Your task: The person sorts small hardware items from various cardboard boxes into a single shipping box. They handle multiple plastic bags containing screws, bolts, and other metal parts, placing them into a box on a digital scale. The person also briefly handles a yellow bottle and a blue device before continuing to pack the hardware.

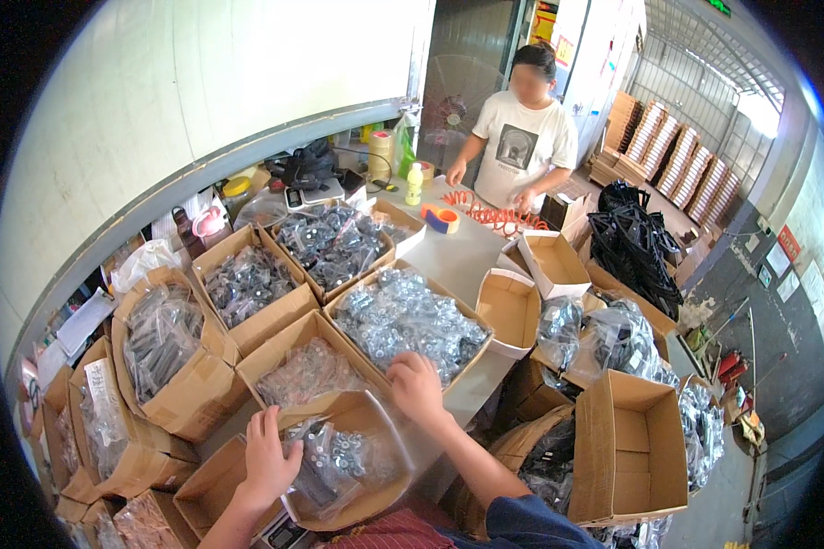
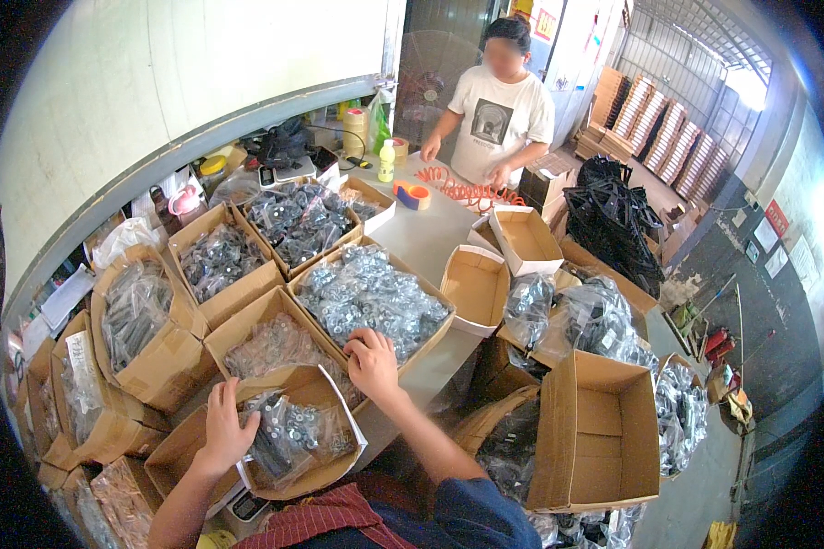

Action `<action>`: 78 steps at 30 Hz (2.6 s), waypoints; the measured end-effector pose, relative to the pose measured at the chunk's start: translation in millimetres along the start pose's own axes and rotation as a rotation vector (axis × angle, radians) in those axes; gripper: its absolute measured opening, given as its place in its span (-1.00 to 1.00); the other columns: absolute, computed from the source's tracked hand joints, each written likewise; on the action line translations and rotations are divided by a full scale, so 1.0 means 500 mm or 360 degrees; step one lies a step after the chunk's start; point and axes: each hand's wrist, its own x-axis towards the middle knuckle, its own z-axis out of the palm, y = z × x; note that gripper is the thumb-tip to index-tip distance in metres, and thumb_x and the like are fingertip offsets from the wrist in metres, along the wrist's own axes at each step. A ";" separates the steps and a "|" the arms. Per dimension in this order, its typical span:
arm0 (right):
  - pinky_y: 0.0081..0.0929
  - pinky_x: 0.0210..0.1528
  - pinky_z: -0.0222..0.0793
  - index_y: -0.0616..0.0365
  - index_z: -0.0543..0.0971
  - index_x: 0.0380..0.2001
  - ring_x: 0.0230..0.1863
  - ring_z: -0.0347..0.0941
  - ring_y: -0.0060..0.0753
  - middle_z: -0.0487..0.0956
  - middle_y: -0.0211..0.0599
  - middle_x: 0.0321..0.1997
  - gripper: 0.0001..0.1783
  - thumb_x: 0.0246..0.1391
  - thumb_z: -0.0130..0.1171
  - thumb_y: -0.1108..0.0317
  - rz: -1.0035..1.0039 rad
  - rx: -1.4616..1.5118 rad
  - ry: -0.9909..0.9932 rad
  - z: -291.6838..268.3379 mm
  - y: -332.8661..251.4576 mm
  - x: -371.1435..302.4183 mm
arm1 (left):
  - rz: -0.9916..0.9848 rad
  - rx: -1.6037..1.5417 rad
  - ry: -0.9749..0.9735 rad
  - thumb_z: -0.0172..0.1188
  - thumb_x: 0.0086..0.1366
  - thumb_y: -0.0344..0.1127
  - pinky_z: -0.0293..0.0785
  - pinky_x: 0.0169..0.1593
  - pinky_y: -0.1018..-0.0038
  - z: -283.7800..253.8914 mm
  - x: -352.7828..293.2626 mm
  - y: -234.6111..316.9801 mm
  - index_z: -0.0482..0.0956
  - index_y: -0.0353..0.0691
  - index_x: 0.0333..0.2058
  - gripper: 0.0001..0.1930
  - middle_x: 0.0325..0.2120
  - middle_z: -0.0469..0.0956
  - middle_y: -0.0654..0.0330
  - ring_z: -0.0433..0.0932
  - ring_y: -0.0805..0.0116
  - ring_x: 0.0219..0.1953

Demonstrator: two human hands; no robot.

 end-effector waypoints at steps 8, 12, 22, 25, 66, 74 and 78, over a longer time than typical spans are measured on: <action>-0.20 0.03 0.30 0.08 0.63 -0.45 -0.02 0.46 -0.18 0.54 -0.36 -0.11 -0.89 -0.06 0.16 0.53 -0.0008 0.0003 0.0009 -0.004 -0.004 0.002 | -0.0031 -0.0005 -0.0017 0.33 0.10 -0.35 0.31 0.17 0.01 -0.003 0.002 0.004 0.24 -0.34 0.21 -0.29 0.03 0.31 -0.20 0.33 -0.26 0.10; -0.19 0.04 0.29 0.08 0.63 -0.45 -0.02 0.46 -0.18 0.54 -0.36 -0.10 -0.88 -0.07 0.16 0.53 -0.0008 0.0010 0.0000 -0.002 -0.002 0.001 | -0.0030 -0.0003 -0.0012 0.33 0.11 -0.35 0.31 0.17 0.01 -0.003 0.001 0.004 0.24 -0.35 0.21 -0.30 0.03 0.31 -0.19 0.33 -0.25 0.09; -0.18 0.07 0.30 0.08 0.64 -0.43 -0.01 0.46 -0.17 0.54 -0.35 -0.10 -0.88 -0.08 0.18 0.52 -0.0001 -0.0004 0.0006 0.002 0.002 -0.001 | -0.0024 -0.0003 0.0003 0.34 0.09 -0.37 0.30 0.19 0.02 0.001 0.001 0.001 0.25 -0.35 0.20 -0.29 0.04 0.32 -0.19 0.33 -0.25 0.10; -0.18 0.08 0.31 0.09 0.64 -0.43 -0.01 0.47 -0.17 0.55 -0.35 -0.10 -0.88 -0.08 0.18 0.52 0.0000 -0.0004 0.0011 0.003 0.002 -0.001 | -0.0027 -0.0005 0.0007 0.35 0.08 -0.37 0.30 0.19 0.02 0.000 0.001 0.003 0.25 -0.35 0.20 -0.29 0.04 0.32 -0.19 0.32 -0.25 0.10; -0.20 -0.01 0.32 0.15 0.64 -0.45 -0.11 0.50 -0.12 0.57 -0.29 -0.15 -0.88 -0.07 0.20 0.58 -0.0084 0.0072 -0.0040 -0.001 -0.004 0.007 | -0.0082 -0.0017 0.0076 0.15 0.25 -0.50 0.38 0.16 0.04 0.013 -0.016 -0.015 0.28 -0.28 0.22 -0.45 0.08 0.35 -0.16 0.36 -0.23 0.14; -0.18 0.04 0.31 0.13 0.63 -0.39 -0.08 0.48 -0.12 0.57 -0.29 -0.12 -0.85 -0.05 0.17 0.57 -0.0045 0.0035 -0.0082 0.002 -0.007 0.001 | -0.0013 0.0127 0.0135 0.09 0.20 -0.61 0.34 0.27 0.08 0.010 -0.031 -0.021 0.28 -0.31 0.26 -0.40 0.14 0.36 -0.12 0.35 -0.17 0.21; -0.17 0.04 0.32 0.15 0.62 -0.35 -0.07 0.47 -0.10 0.57 -0.28 -0.11 -0.82 -0.06 0.14 0.59 -0.0043 0.0063 -0.0059 0.003 -0.001 -0.001 | 0.0392 0.0489 0.0325 0.18 0.24 -0.48 0.33 0.27 0.08 -0.018 -0.020 0.000 0.32 -0.38 0.22 -0.45 0.13 0.38 -0.08 0.38 -0.11 0.19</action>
